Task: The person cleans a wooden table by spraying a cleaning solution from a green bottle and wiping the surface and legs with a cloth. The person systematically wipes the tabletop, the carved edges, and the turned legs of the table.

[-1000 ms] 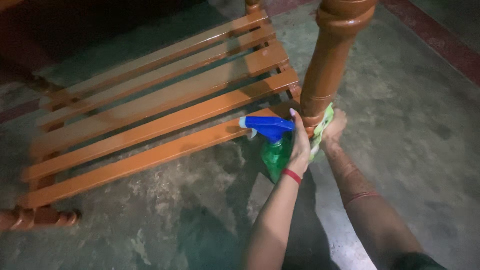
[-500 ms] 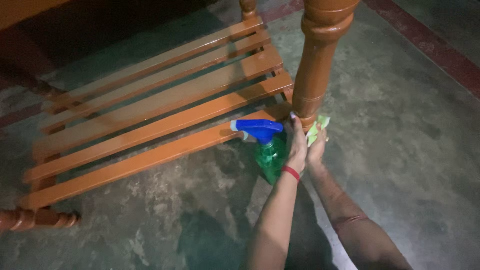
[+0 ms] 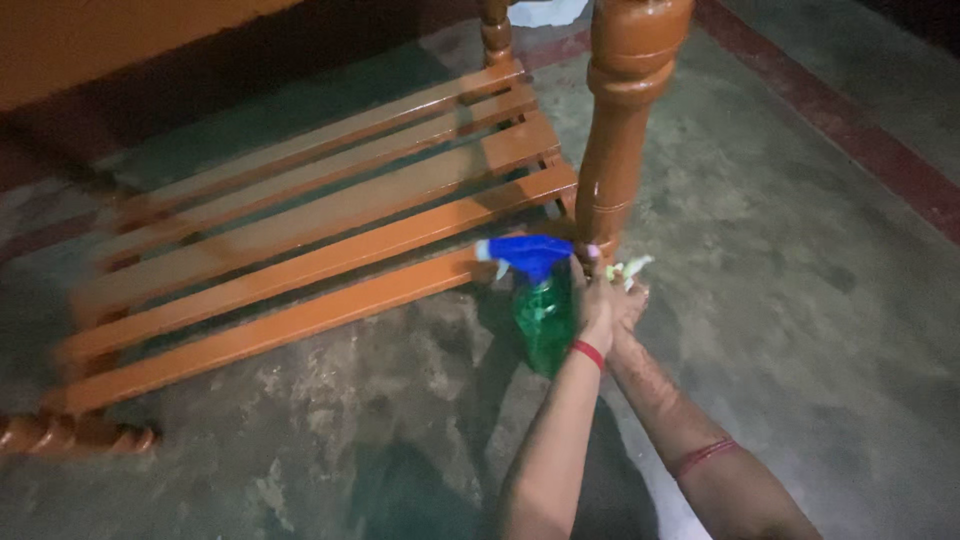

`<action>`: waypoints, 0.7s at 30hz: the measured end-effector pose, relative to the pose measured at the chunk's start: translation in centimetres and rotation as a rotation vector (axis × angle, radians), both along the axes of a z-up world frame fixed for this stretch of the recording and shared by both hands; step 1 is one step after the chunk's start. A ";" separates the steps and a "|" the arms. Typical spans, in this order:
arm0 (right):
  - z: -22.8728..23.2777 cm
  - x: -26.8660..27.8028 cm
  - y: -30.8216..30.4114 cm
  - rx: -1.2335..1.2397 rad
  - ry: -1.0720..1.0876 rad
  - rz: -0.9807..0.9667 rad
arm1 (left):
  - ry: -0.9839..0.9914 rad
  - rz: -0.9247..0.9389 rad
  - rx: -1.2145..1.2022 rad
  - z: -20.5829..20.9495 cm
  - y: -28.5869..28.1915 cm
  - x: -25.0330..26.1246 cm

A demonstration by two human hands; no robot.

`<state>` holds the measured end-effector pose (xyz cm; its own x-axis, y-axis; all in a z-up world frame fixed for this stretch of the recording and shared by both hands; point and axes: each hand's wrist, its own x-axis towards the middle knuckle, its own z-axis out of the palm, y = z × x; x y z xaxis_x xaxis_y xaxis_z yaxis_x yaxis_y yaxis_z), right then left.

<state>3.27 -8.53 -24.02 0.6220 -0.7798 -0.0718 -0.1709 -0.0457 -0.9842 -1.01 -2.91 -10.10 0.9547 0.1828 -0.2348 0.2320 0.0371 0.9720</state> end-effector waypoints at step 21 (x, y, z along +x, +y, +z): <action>42.8 -12.0 2.0 -0.775 -0.931 0.199 | -0.906 0.176 0.669 29.2 7.6 -9.3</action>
<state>-8.72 -6.58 18.82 0.3009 -0.3044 0.9038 0.6597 -0.6180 -0.4277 -10.36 4.68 19.12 0.6719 0.1603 0.7231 -0.5227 -0.5891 0.6162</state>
